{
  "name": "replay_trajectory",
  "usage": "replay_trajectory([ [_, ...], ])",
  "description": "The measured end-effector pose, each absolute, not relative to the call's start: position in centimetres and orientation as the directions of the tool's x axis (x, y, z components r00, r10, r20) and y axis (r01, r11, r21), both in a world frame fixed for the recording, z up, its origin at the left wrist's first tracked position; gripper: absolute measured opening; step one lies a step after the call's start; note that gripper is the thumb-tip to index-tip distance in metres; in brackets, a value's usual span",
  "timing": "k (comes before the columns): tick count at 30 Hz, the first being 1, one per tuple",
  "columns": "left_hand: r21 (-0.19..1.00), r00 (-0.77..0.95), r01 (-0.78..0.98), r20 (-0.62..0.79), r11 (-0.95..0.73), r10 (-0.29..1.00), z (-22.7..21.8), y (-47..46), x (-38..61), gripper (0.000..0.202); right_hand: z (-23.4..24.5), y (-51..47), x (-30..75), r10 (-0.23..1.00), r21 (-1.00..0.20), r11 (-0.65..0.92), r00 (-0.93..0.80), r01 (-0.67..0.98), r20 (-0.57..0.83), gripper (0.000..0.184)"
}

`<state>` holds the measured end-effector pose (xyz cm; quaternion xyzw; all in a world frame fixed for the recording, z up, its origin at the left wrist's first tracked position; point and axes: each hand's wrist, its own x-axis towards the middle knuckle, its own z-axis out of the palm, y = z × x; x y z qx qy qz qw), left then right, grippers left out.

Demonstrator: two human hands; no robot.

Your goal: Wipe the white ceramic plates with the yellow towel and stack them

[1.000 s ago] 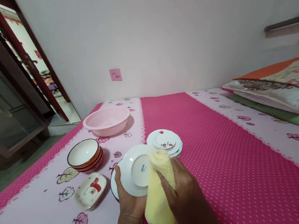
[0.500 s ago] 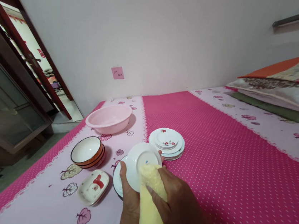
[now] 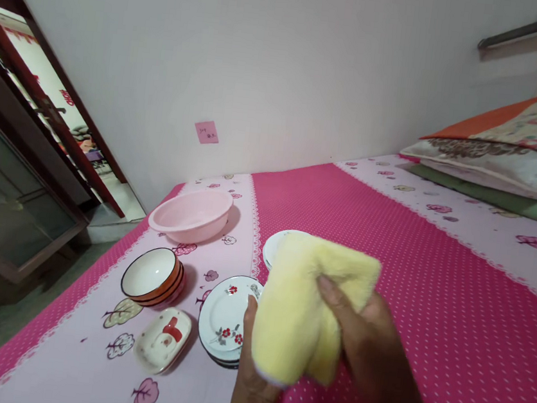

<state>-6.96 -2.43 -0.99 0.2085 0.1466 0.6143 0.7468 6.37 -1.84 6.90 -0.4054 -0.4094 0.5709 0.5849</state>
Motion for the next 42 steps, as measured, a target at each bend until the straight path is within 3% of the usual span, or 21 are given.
replay_trajectory([
  [3,0.377,0.177,-0.913,0.032,0.152,0.984,-0.2,-2.2,-6.4,0.059,7.5,-1.2,8.9,0.964,-0.949,0.126,0.262,-0.288,0.049,0.041],
  [6,0.304,0.219,-0.933,0.06,0.191,0.974,0.0,-2.1,-6.9,0.065,8.3,-1.5,10.7,0.872,-0.979,0.172,0.48,-0.109,0.1,0.035],
  [10,0.311,0.243,-0.929,0.099,0.202,0.965,-0.5,-2.1,-7.8,0.068,8.7,-2.1,11.1,0.812,-0.976,0.192,0.541,0.104,0.218,0.025],
  [12,0.304,0.232,-0.932,0.092,0.195,0.968,-0.7,-2.0,-7.9,0.066,8.3,-1.9,10.7,0.843,-0.951,0.233,0.445,0.203,0.302,0.022],
  [17,0.283,0.14,-0.952,0.05,0.12,0.989,-0.9,-1.9,-6.8,0.056,6.5,-0.8,8.7,0.898,-0.815,0.43,-0.094,0.389,0.429,0.02],
  [21,0.327,0.091,-0.941,-0.005,0.088,0.996,-0.8,-1.9,-6.2,0.049,5.7,-0.7,6.8,0.88,-0.793,0.473,-0.172,0.383,0.442,0.019],
  [30,0.35,0.145,-0.925,-0.046,0.151,0.988,-0.7,-1.9,-6.6,0.047,5.6,-1.2,7.1,0.716,-0.736,0.657,-0.438,0.161,0.544,0.037],
  [35,0.402,0.119,-0.904,-0.092,0.146,0.989,-0.5,-1.8,-6.8,0.053,6.3,-2.0,7.3,0.677,-0.758,0.639,-0.562,0.129,0.475,0.036],
  [39,0.408,0.267,-0.865,-0.123,0.294,0.956,-0.2,-1.8,-7.2,0.077,6.1,-2.8,7.2,0.66,-0.813,0.564,-0.669,0.143,0.34,0.029],
  [42,0.416,0.266,-0.86,-0.13,0.297,0.955,-0.1,-1.7,-7.7,0.09,5.5,-3.0,7.9,0.699,-0.822,0.507,-0.682,0.261,0.215,0.025],
])
